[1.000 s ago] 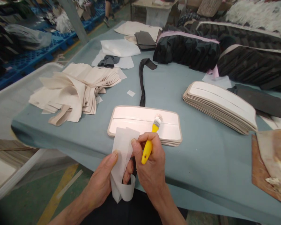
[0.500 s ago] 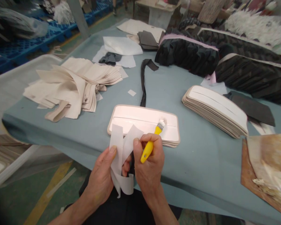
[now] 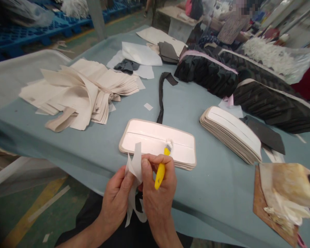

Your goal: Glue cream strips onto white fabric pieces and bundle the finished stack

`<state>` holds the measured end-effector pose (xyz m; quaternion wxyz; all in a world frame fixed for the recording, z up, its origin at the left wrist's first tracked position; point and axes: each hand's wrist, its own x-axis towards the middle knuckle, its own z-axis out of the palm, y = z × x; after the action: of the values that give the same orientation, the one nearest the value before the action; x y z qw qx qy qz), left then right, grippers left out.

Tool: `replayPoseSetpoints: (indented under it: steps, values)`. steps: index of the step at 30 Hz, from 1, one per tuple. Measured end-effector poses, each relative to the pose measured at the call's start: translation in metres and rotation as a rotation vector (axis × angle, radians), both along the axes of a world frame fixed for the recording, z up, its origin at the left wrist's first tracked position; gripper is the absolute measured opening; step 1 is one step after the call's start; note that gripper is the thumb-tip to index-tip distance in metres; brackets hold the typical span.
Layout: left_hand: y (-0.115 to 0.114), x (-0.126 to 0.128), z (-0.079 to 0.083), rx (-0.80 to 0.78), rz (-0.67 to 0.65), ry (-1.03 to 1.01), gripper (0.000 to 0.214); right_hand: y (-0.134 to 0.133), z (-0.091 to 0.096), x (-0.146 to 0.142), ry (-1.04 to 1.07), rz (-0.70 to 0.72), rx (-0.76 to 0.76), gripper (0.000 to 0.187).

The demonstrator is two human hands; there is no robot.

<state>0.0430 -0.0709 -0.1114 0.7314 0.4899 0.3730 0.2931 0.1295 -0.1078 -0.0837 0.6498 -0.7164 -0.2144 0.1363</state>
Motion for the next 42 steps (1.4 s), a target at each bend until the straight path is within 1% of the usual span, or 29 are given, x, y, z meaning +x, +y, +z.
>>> replayPoseSetpoints:
  steps: [4, 9, 13, 16, 20, 24, 27, 29, 32, 34, 36, 37, 39, 42]
  values:
    - [0.001, 0.002, 0.001, -0.077, 0.046, -0.068, 0.054, 0.002, -0.007, -0.003, -0.054, -0.018, 0.006, 0.025]
    - [0.001, 0.008, 0.001, -0.193, 0.106, -0.113, 0.057, 0.005, -0.009, -0.008, -0.068, -0.077, -0.078, 0.032]
    - [-0.001, 0.011, 0.001, -0.254, 0.11, -0.111, 0.059, 0.004, -0.01, -0.01, -0.096, -0.123, -0.1, 0.031]
    - [-0.003, 0.01, -0.001, -0.253, 0.1, -0.1, 0.061, 0.004, -0.012, -0.01, -0.141, -0.169, -0.055, 0.028]
    - [-0.008, 0.01, -0.008, -0.217, 0.059, -0.078, 0.059, 0.004, -0.013, -0.009, -0.186, -0.212, -0.013, 0.022]
    - [-0.018, 0.01, -0.015, -0.098, -0.029, -0.058, 0.052, 0.0, -0.006, -0.008, -0.112, -0.253, -0.001, 0.026]
    - [-0.024, 0.006, -0.017, -0.041, -0.106, -0.079, 0.048, -0.005, 0.003, -0.002, -0.112, -0.247, -0.037, 0.028]
    - [-0.024, 0.0, -0.018, -0.032, -0.114, -0.052, 0.043, -0.008, 0.009, 0.009, -0.176, -0.187, -0.068, 0.027]
    - [-0.016, -0.012, -0.021, -0.029, -0.049, -0.021, 0.033, -0.01, 0.016, 0.038, -0.381, -0.022, -0.138, 0.022]
    - [-0.007, -0.021, -0.021, -0.043, 0.015, -0.088, 0.03, -0.005, 0.021, 0.06, -0.555, 0.118, -0.233, 0.019]
    - [0.005, -0.029, -0.02, -0.092, 0.079, -0.183, 0.029, 0.005, 0.026, 0.08, -0.679, 0.251, -0.324, 0.018]
    - [0.011, -0.033, -0.018, -0.122, 0.1, -0.214, 0.026, 0.012, 0.028, 0.089, -0.713, 0.31, -0.355, 0.019]
    - [0.024, -0.04, -0.012, -0.156, 0.101, -0.223, 0.018, 0.027, 0.031, 0.1, -0.729, 0.405, -0.391, 0.02]
    - [0.042, -0.048, 0.001, -0.121, 0.031, -0.088, 0.017, 0.048, 0.033, 0.106, -0.688, 0.501, -0.426, 0.019]
